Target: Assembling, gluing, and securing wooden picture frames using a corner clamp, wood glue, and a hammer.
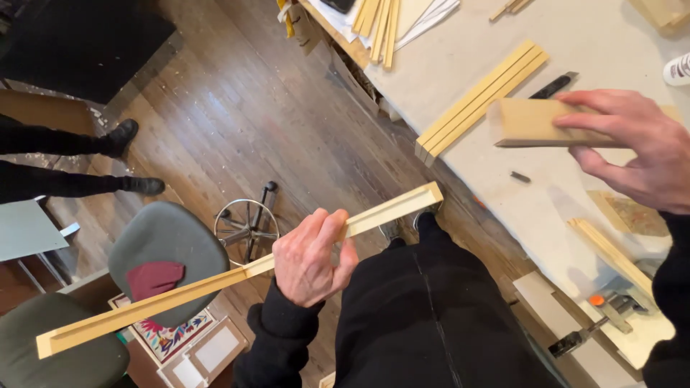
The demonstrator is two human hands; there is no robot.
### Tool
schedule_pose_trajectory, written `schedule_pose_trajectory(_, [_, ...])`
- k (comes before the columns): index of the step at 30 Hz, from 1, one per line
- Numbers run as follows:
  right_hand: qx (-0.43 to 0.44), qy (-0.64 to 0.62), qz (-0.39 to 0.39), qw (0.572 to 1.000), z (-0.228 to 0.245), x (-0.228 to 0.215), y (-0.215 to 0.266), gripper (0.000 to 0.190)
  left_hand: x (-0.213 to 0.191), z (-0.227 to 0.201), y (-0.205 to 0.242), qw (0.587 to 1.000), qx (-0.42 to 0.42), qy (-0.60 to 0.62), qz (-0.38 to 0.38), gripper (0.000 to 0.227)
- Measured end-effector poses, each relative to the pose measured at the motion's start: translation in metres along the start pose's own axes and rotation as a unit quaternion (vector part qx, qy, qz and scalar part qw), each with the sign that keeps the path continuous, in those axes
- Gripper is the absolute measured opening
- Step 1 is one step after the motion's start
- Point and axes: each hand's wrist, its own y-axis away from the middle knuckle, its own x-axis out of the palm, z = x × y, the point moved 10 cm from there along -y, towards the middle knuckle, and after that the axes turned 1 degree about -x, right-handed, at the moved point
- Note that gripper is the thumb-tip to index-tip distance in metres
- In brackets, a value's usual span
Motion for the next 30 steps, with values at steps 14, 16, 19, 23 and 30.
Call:
schedule_pose_trajectory(14, [-0.044, 0.226, -0.220, 0.948, 0.116, 0.032, -0.028, 0.041, 0.048, 0.002, -0.003, 0.980, -0.142, 0.101, 0.097, 0.017])
schedule_pose_trajectory(16, [-0.041, 0.200, -0.213, 0.955, 0.122, 0.031, -0.033, 0.043, 0.045, 0.001, -0.004, 0.979, -0.152, 0.096, 0.097, 0.019])
schedule_pose_trajectory(19, [-0.075, 0.182, -0.239, 0.951, 0.120, 0.058, -0.032, 0.043, 0.045, -0.005, -0.009, 0.983, -0.120, 0.100, 0.092, 0.021])
schedule_pose_trajectory(23, [-0.023, 0.203, -0.230, 0.952, 0.106, 0.032, -0.029, 0.037, 0.053, 0.005, -0.001, 0.972, -0.182, 0.092, 0.120, 0.020])
schedule_pose_trajectory(30, [-0.034, 0.201, -0.224, 0.953, 0.103, 0.041, -0.036, 0.036, 0.049, -0.003, -0.001, 0.984, -0.129, 0.092, 0.085, 0.023])
